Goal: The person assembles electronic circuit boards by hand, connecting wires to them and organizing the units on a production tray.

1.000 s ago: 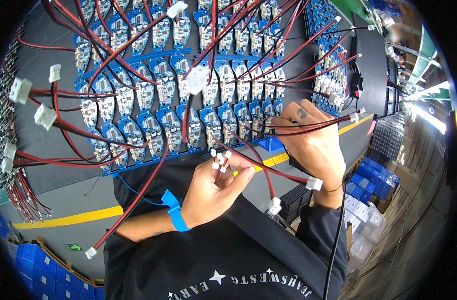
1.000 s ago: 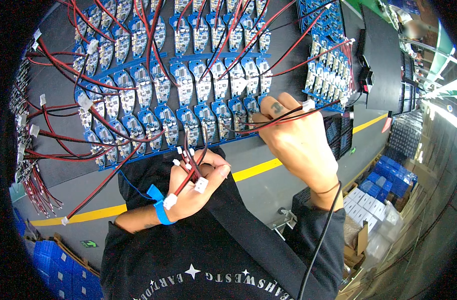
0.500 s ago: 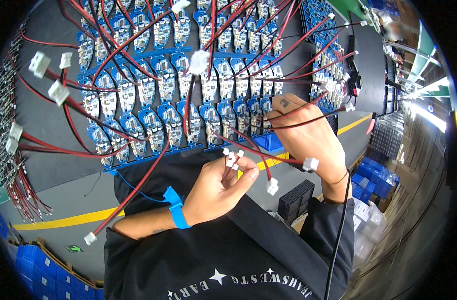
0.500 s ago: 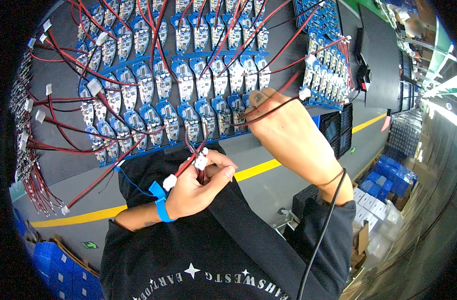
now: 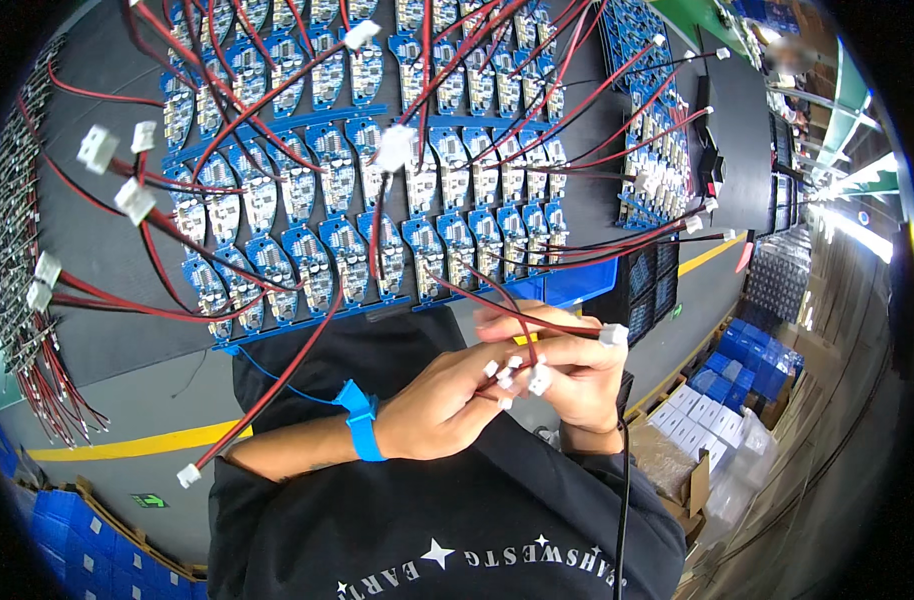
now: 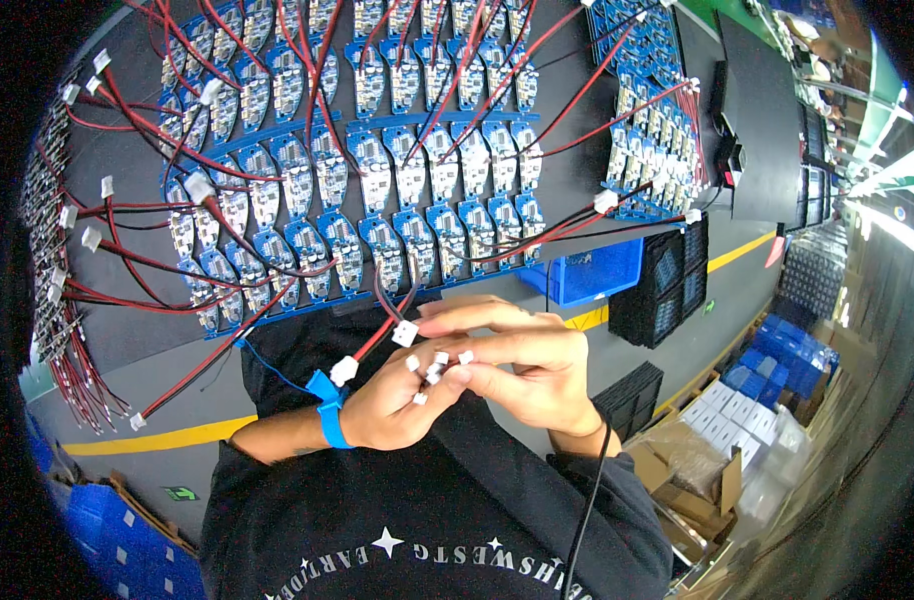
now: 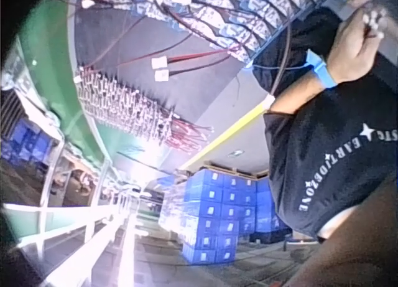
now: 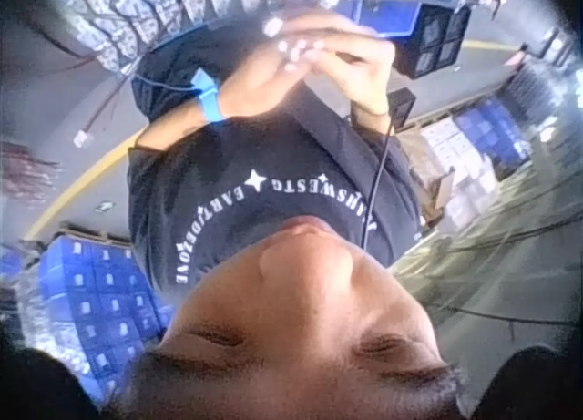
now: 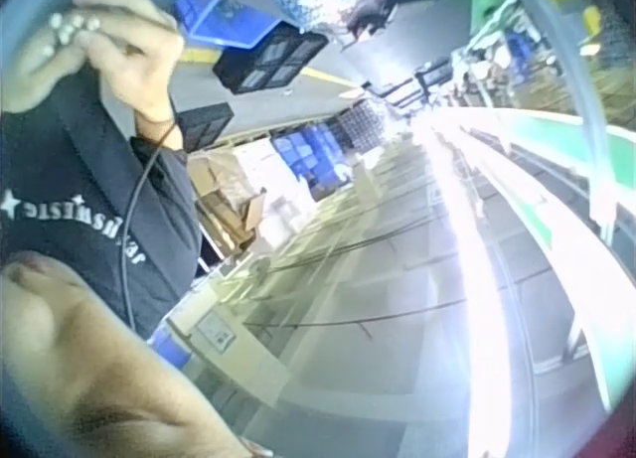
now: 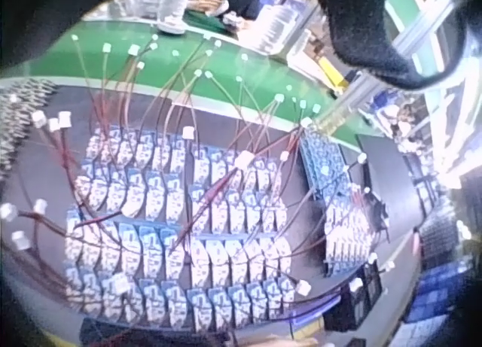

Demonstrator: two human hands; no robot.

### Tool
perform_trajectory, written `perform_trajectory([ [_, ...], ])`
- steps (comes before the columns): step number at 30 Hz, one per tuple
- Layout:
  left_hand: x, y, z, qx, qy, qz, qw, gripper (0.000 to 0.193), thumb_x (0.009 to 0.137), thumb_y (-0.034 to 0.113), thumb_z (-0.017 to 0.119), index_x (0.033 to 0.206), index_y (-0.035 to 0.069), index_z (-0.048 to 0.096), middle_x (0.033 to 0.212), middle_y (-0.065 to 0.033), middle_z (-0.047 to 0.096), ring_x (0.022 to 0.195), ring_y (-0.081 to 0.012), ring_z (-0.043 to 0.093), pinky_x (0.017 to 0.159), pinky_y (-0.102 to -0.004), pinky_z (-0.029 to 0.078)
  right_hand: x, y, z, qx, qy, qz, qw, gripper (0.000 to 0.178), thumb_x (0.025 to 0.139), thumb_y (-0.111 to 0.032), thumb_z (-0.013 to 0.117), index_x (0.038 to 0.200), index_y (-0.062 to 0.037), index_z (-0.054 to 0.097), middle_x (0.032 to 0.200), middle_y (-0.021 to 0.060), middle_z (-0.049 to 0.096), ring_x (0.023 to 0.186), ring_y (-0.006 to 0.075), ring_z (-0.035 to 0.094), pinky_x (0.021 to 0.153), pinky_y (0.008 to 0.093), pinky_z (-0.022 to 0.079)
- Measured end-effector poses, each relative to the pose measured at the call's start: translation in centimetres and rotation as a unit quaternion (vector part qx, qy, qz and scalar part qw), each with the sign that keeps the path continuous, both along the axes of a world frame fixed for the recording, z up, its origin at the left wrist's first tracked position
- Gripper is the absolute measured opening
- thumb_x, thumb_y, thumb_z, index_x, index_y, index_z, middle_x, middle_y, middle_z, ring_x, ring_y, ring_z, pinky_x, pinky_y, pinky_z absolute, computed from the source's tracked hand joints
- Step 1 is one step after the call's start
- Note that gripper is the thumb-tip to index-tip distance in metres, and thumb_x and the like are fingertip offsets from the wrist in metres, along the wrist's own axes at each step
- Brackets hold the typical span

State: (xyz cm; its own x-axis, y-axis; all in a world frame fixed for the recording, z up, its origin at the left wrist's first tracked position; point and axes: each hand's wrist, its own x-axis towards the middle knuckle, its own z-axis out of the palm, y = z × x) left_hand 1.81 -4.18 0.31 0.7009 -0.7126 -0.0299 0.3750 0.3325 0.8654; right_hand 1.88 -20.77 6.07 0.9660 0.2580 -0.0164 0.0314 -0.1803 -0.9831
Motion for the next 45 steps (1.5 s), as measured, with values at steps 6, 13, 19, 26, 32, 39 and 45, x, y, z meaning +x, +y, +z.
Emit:
perform_trajectory([
  [6,-0.5,-0.4,-0.3,-0.003,0.077,0.138,0.987,0.021,0.1,0.009,0.042,0.104,-0.003,0.059,0.094,-0.0122,0.064,0.075,-0.0185,0.059,0.071,-0.0308,0.048,-2.0,-1.0,-1.0,0.219,-0.021,-0.268,0.938,0.014,0.094,-0.016,0.059,0.098,-0.003,0.06,0.085,0.0189,0.066,0.085,0.0334,0.065,0.083,0.0552,0.051],
  [13,-1.2,-0.4,-0.4,-0.089,-0.005,0.237,0.967,0.019,0.101,0.01,0.039,0.106,0.0,0.054,0.089,-0.0136,0.066,0.079,-0.0214,0.066,0.075,-0.0331,0.051,0.1,-7.0,0.8,0.019,-0.045,-0.286,0.957,0.015,0.087,-0.001,0.063,0.101,-0.0001,0.066,0.083,0.0099,0.058,0.063,0.0141,0.053,0.056,0.0271,0.049],
  [19,-1.3,0.4,-0.3,-0.008,0.11,0.108,0.988,0.02,0.102,0.016,0.04,0.105,0.001,0.054,0.075,-0.0061,0.062,0.064,-0.0092,0.055,0.057,-0.0243,0.042,3.3,-6.6,0.8,-0.399,-0.074,-0.08,0.91,0.01,0.074,0.006,0.07,0.083,0.0024,0.067,0.084,0.01,0.063,0.068,0.0212,0.058,0.062,0.0298,0.044],
  [26,-1.2,0.4,-0.3,-0.017,0.123,0.108,0.986,0.021,0.102,0.014,0.04,0.105,-0.001,0.055,0.074,-0.007,0.06,0.067,-0.0114,0.057,0.061,-0.026,0.045,4.6,-6.7,0.7,-0.501,-0.138,0.03,0.854,0.019,0.07,0.003,0.068,0.089,0.0003,0.066,0.086,0.0107,0.061,0.079,0.028,0.06,0.07,0.0362,0.048],
  [32,-1.2,0.3,-0.3,-0.031,0.126,0.113,0.985,0.021,0.102,0.013,0.04,0.105,-0.001,0.055,0.073,-0.0075,0.058,0.067,-0.012,0.057,0.062,-0.0263,0.045,5.4,-6.7,1.1,-0.566,-0.159,0.118,0.801,0.017,0.07,-0.005,0.068,0.086,-0.0055,0.062,0.086,0.0071,0.057,0.08,0.0276,0.057,0.066,0.0387,0.046],
  [39,-1.0,0.6,-0.3,-0.015,0.12,0.102,0.987,0.022,0.102,0.014,0.04,0.105,-0.001,0.055,0.073,-0.0074,0.058,0.067,-0.012,0.056,0.062,-0.0261,0.044,5.9,-6.4,2.0,-0.672,-0.16,0.212,0.691,0.015,0.069,-0.01,0.063,0.083,-0.0077,0.06,0.083,0.0042,0.052,0.078,0.0227,0.056,0.06,0.0354,0.044],
  [45,-0.8,0.5,-0.2,-0.002,0.108,0.099,0.989,0.022,0.102,0.014,0.04,0.104,-0.001,0.056,0.07,-0.0076,0.058,0.063,-0.0128,0.056,0.06,-0.0271,0.044,6.3,-5.0,3.0,-0.719,-0.132,0.253,0.634,0.015,0.069,-0.01,0.06,0.084,-0.008,0.058,0.086,0.0037,0.05,0.082,0.0212,0.055,0.062,0.0338,0.044],
])
